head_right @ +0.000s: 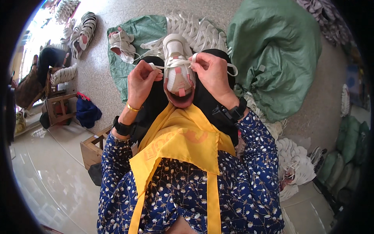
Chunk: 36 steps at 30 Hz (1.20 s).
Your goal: The person sits on the floor and laces a white sneaker with pink accents. They thread a white shoelace through the eyelets, pull it tight, and tie a knot. The person then picks up a second shoe and begins the same lacing process.
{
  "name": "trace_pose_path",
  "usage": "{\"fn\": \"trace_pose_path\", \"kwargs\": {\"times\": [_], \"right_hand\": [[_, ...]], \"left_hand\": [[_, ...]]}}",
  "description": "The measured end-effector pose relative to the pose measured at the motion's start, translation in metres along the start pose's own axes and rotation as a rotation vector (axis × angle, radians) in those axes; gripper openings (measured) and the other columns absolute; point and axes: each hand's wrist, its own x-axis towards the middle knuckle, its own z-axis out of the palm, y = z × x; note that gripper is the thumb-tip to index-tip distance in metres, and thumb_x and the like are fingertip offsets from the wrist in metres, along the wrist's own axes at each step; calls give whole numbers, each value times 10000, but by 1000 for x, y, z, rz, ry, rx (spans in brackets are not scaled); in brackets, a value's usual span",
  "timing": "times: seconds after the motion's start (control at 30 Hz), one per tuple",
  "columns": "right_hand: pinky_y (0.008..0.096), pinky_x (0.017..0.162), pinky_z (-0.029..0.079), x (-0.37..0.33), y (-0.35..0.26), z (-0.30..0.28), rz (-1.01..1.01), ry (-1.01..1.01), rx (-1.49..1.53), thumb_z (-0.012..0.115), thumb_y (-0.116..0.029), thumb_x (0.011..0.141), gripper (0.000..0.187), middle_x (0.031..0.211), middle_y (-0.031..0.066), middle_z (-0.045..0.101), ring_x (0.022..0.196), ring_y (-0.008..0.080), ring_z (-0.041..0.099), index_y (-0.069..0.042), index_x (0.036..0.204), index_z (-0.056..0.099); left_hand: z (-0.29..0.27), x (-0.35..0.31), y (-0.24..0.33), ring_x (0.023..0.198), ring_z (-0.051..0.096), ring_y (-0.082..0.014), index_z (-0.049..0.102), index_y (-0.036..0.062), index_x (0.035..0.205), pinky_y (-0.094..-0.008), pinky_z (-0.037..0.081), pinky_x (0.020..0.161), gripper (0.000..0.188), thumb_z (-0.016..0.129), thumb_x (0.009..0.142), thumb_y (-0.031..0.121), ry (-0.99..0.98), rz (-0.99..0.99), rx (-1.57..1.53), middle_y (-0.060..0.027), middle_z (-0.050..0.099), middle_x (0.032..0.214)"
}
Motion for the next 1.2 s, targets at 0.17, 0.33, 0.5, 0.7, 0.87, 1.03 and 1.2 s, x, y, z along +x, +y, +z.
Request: {"fn": "trace_pose_path", "kwargs": {"times": [0.17,0.33,0.5,0.7,0.87,1.03,1.2], "right_hand": [[264,747,590,2,5,2,-28,13,-61,669,75,909,111,910,87,770,814,117,736,61,1008,716],[267,805,621,5,-2,-1,88,-40,6,629,86,951,103,976,71,764,864,125,739,76,1033,690],[296,697,584,4,0,2,-64,-48,-202,677,54,882,99,871,115,758,772,169,750,36,972,713],[321,655,566,5,-1,4,-87,-31,-253,700,26,857,92,820,149,748,741,223,762,16,947,722],[319,659,567,3,-4,6,-81,-29,-275,703,23,863,82,819,149,747,738,228,761,19,945,711],[315,664,570,4,-1,6,-78,-36,-288,708,14,867,68,813,138,748,726,223,757,18,934,701],[314,662,570,3,2,6,-66,-31,-281,711,8,872,61,806,129,750,720,209,756,14,932,702]], "left_hand": [[-1,3,-9,802,765,-150,551,-23,871,-267,611,713,146,685,927,-14,-44,9,-47,-112,768,854],[-1,3,-13,806,767,-152,550,-19,868,-264,609,717,153,692,926,-9,-41,8,-72,-111,769,856],[2,2,-13,816,755,-149,549,-20,874,-267,614,733,150,686,935,-21,-29,-2,-62,-112,755,872],[7,1,-9,853,738,-152,541,-20,891,-277,631,770,150,676,953,-42,8,-37,-118,-123,729,917],[10,4,-12,848,744,-160,548,-20,903,-272,629,769,144,679,962,-19,-4,-29,-180,-117,730,934],[14,3,-10,805,743,-137,571,-23,877,-267,623,732,138,695,937,-24,60,-1,-73,-100,742,885],[21,2,-8,715,726,-93,596,0,834,-248,565,633,176,769,860,21,160,105,225,-62,735,765]]}}
